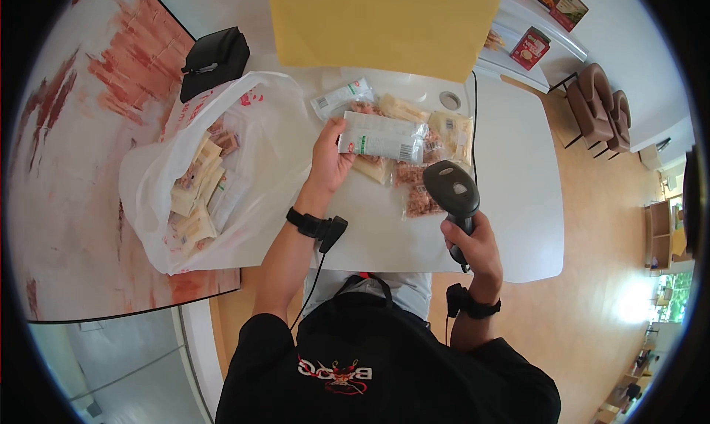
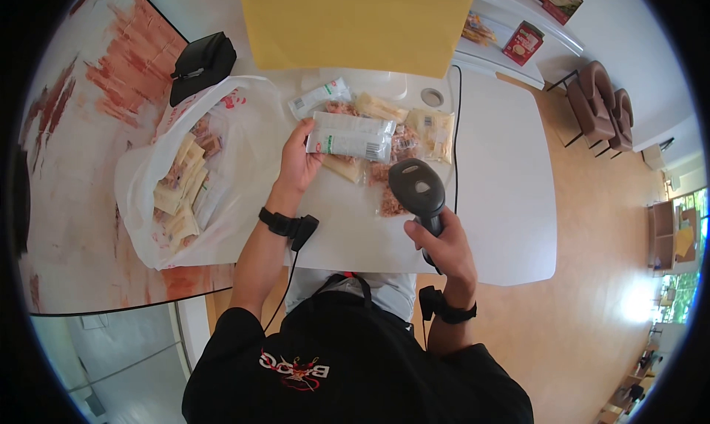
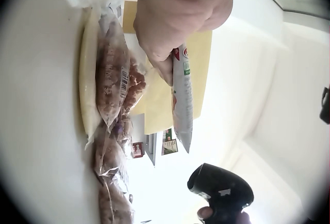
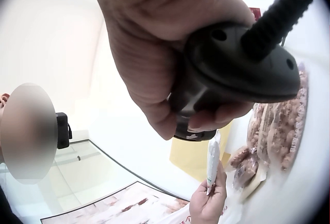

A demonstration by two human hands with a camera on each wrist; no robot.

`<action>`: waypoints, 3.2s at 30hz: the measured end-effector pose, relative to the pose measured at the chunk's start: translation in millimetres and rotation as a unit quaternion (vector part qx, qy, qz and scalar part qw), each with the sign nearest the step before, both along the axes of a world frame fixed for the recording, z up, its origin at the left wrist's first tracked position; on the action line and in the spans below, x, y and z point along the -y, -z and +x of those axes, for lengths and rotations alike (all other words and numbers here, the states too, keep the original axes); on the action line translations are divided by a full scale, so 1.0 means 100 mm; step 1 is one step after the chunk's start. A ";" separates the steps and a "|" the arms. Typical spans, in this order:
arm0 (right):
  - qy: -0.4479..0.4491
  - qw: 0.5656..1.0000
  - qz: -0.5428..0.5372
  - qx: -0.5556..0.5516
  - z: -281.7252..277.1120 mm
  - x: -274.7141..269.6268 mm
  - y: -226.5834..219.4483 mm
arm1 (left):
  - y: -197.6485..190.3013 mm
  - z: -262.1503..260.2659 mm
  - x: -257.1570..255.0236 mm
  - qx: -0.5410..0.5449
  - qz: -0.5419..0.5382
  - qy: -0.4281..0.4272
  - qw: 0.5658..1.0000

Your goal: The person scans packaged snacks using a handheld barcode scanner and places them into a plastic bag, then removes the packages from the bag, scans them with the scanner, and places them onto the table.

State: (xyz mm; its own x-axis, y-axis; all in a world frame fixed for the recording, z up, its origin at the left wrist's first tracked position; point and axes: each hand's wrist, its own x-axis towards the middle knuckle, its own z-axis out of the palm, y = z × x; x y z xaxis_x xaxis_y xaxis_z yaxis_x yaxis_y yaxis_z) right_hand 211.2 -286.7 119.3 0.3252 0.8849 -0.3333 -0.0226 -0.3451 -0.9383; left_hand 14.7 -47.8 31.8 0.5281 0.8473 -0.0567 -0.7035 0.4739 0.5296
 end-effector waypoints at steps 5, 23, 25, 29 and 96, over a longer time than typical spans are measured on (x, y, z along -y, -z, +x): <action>-0.057 0.998 0.009 0.010 -0.05 -0.01 -0.06 | -0.01 0.02 0.05 -0.026 -0.003 -0.020 0.999; 0.070 0.995 0.028 0.065 0.13 0.15 -0.08 | 0.14 -0.10 -0.20 -0.106 -0.079 -0.233 0.963; 0.069 0.995 0.028 0.067 0.15 0.17 -0.08 | 0.02 0.01 -0.16 -0.131 -0.054 -0.259 0.956; 0.066 0.995 0.035 0.060 0.17 0.19 -0.06 | -0.28 0.05 -0.04 -0.198 -0.002 -0.216 0.956; -0.021 1.000 0.016 -0.003 0.03 0.09 -0.16 | -0.16 -0.29 0.67 -0.112 0.048 -0.125 0.985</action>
State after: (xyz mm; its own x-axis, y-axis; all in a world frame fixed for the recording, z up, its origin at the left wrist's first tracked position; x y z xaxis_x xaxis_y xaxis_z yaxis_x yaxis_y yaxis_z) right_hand 214.7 -295.8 135.5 0.2857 0.9080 -0.3066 -0.0148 -0.3157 -0.9487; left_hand -14.3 -115.1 47.5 0.2854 0.9565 -0.0608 -0.6517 0.2401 0.7195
